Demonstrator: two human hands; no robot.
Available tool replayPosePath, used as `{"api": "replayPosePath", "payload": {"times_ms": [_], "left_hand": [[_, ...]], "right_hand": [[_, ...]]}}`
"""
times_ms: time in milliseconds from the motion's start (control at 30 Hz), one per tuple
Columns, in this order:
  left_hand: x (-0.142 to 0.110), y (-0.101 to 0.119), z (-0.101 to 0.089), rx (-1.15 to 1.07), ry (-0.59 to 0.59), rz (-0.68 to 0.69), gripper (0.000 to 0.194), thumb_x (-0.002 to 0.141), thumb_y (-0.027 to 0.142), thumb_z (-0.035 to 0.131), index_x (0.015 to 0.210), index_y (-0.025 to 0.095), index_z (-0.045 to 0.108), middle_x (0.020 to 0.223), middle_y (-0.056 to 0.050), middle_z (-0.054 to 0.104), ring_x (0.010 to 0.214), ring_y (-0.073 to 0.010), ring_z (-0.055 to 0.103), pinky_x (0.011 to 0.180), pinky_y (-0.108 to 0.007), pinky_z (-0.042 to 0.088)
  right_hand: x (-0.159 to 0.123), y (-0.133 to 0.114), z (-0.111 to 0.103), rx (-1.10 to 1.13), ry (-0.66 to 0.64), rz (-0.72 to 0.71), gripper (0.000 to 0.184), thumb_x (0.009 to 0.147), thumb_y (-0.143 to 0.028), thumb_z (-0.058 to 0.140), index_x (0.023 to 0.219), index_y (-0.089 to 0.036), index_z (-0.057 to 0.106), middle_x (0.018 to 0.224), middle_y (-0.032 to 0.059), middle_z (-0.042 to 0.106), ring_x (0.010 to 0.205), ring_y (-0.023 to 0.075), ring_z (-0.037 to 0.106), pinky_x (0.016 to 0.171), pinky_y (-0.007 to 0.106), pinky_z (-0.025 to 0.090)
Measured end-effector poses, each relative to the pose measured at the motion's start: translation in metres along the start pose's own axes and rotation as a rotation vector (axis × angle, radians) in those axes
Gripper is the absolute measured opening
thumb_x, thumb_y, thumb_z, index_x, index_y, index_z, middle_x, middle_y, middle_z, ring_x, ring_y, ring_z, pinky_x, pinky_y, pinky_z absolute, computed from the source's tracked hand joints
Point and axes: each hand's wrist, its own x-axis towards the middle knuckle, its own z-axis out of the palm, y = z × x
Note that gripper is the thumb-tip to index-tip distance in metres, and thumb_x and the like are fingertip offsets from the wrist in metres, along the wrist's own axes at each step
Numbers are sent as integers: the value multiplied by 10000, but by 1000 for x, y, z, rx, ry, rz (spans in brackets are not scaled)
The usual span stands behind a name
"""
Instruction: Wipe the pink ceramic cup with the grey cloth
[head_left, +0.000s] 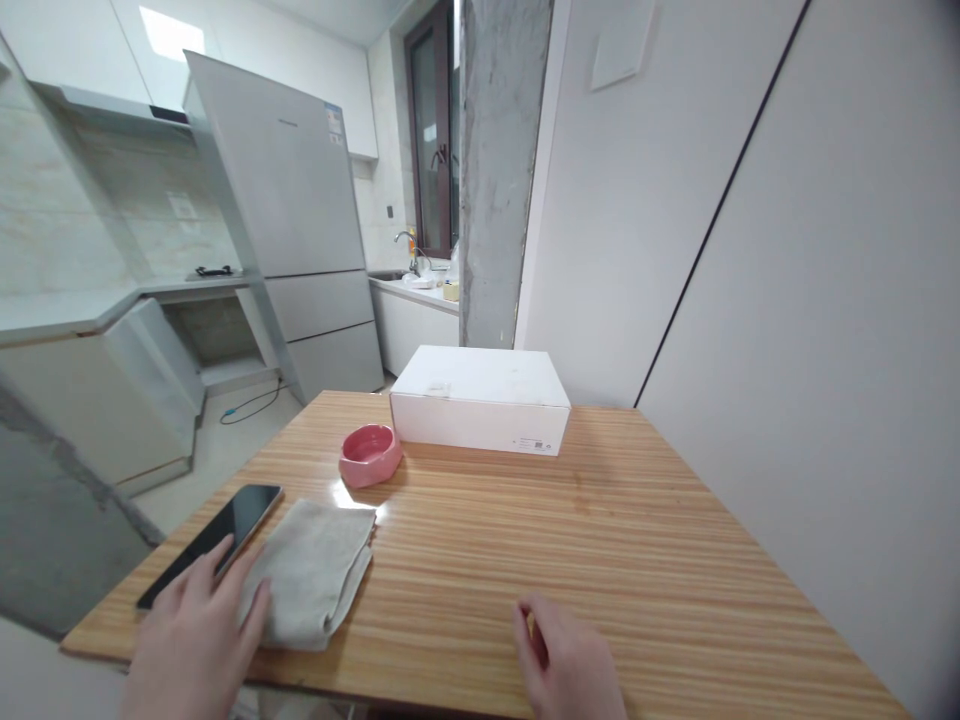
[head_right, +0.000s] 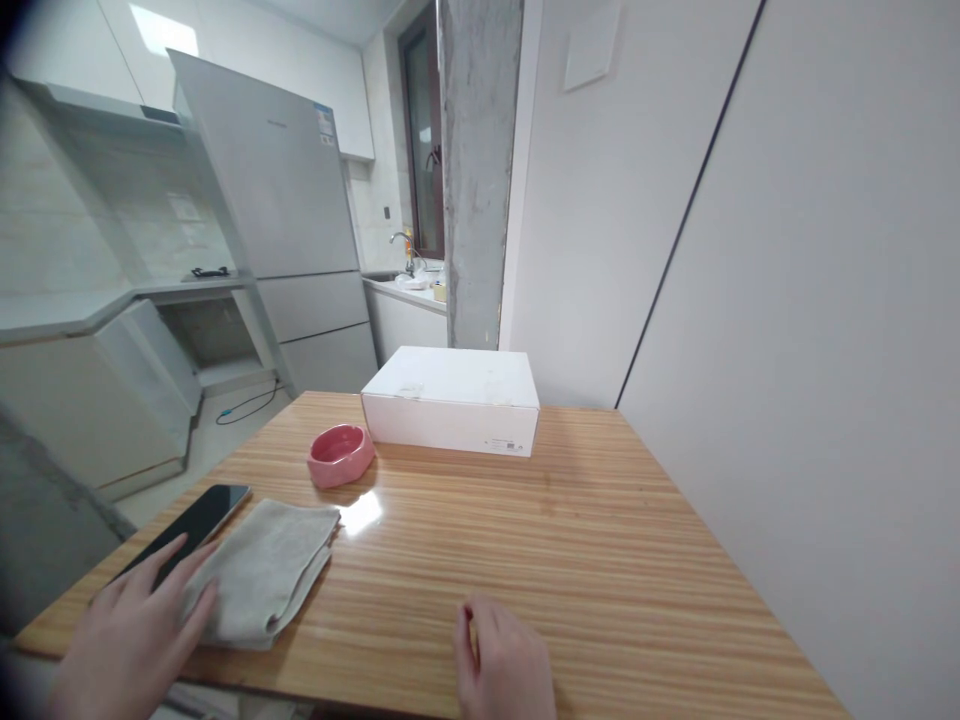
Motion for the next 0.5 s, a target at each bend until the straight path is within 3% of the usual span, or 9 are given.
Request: {"api": "replayPosePath", "payload": {"times_ms": [33, 100, 167, 267, 367, 500], "left_hand": [[-3, 19, 0, 10, 34, 67, 407, 752, 488, 445, 977, 231, 665, 1175, -136, 613, 1093, -379, 549, 986, -543, 383], [-10, 59, 4, -112, -1, 157, 314, 840, 433, 420, 1001, 262, 628, 1085, -93, 634, 1005, -278, 599, 946, -419, 442], [-18, 98, 15, -219, -166, 216, 245, 896, 384, 388, 910, 289, 613, 936, -44, 662, 860, -206, 635, 791, -312, 496], [-30, 144, 38, -162, -443, 307, 290, 925, 316, 359, 760, 241, 586, 741, -27, 659, 687, -177, 637, 630, -276, 453], [-42, 170, 58, -47, -606, 348, 253, 906, 214, 378, 763, 213, 586, 720, -37, 678, 671, -193, 654, 569, -271, 399], [-51, 178, 69, 10, -638, 360, 243, 901, 175, 369, 798, 212, 586, 741, -47, 692, 702, -209, 668, 566, -273, 377]], "right_hand": [[4, 0, 0, -22, -28, 17, 313, 966, -268, 337, 733, -218, 540, 551, -4, 608, 441, 126, 580, 456, 233, 354], [11, -2, 1, -63, -84, 43, 324, 963, -265, 330, 692, -230, 504, 537, -10, 607, 423, 140, 579, 438, 256, 316], [17, -5, 6, -99, -132, 65, 295, 949, -234, 339, 698, -237, 495, 541, -10, 615, 433, 160, 594, 445, 274, 299], [19, -7, 18, -151, -182, 89, 256, 921, -177, 354, 717, -239, 494, 566, -2, 628, 483, 186, 623, 471, 286, 293], [17, -7, 27, -181, -193, 84, 232, 905, -156, 361, 729, -236, 490, 599, 9, 632, 518, 192, 628, 490, 288, 293], [13, -7, 31, -169, -156, 49, 234, 917, -159, 336, 750, -236, 481, 633, 10, 627, 546, 185, 621, 516, 283, 306]]}}
